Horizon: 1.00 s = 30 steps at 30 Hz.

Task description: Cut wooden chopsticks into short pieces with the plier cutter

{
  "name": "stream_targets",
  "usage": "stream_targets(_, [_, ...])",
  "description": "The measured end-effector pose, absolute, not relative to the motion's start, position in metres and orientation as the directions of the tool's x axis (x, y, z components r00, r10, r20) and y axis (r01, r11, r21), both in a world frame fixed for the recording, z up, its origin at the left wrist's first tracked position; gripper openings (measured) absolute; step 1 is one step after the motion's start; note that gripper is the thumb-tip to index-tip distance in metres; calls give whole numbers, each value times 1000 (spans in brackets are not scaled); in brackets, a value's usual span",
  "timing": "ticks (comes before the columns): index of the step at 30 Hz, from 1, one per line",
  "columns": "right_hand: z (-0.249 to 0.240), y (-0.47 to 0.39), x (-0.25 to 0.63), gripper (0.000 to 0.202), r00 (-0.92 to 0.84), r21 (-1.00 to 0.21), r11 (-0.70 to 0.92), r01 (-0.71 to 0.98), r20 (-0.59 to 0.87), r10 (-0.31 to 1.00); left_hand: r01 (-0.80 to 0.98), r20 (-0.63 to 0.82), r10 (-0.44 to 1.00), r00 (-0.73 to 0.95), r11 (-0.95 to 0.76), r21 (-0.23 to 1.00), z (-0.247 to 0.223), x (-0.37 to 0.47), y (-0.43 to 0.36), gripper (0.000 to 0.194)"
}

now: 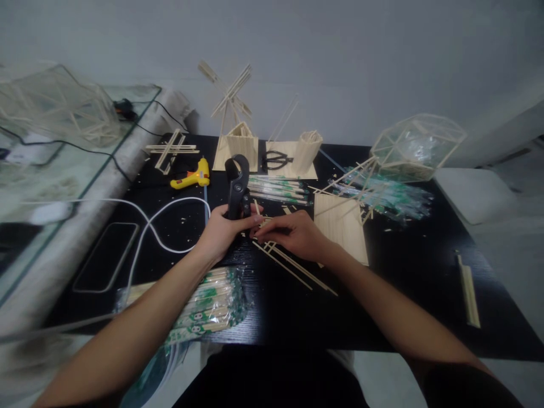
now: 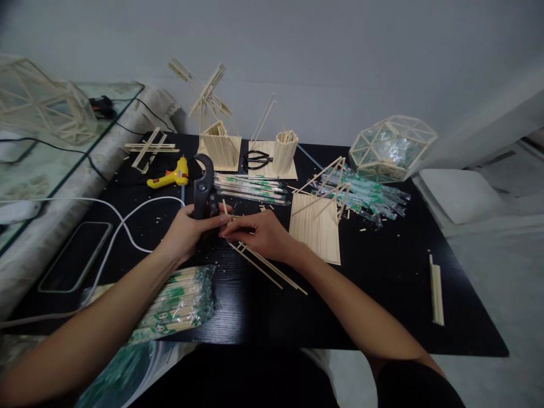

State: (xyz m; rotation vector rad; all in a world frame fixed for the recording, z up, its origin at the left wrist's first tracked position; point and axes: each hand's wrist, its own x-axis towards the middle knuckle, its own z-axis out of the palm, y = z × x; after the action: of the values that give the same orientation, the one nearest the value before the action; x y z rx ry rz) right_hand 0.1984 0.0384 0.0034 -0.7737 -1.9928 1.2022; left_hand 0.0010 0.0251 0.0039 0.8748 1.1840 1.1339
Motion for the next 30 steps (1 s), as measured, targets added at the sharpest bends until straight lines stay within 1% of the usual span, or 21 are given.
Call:
stream_targets(4, [6,39,197,8,-594,-913,385,131,239,768,-190,-243,970,-15,236,953,7,2,25,48])
stream_targets(8, [10,38,197,7,-593,-923,364,120,228,772,-217,-248,969,0,242,946,8,2,24,49])
stream_targets(11, [12,37,198,12,-617,-946,310,99,186,764,-234,-248,969,-12,238,943,7,2,24,48])
stream_targets(14, [14,38,199,23,-621,-988,148,41,91,779,-251,-241,970,-32,226,941,7,2,24,47])
stream_targets(16, [14,40,199,27,-563,-1000,-1,-23,12,827,-250,-228,973,-27,215,944,8,2,24,47])
stream_targets(18, [13,42,198,28,-494,-986,-152,-72,-97,864,-236,-210,977,-22,199,951,9,2,24,46])
stream_targets(21, [10,44,195,35,-503,-949,-312,-46,-248,828,-209,-191,981,-32,180,961,9,4,23,45])
stream_targets(23, [9,42,194,40,-542,-940,-341,-18,-277,793,-191,-183,982,-42,172,966,9,5,22,46])
stream_targets(25, [9,39,192,44,-560,-942,-336,-25,-265,785,-178,-173,983,-56,161,971,8,6,22,47])
stream_targets(30, [9,36,191,46,-560,-939,-344,-18,-276,781,-153,-141,988,-67,130,980,3,7,21,48])
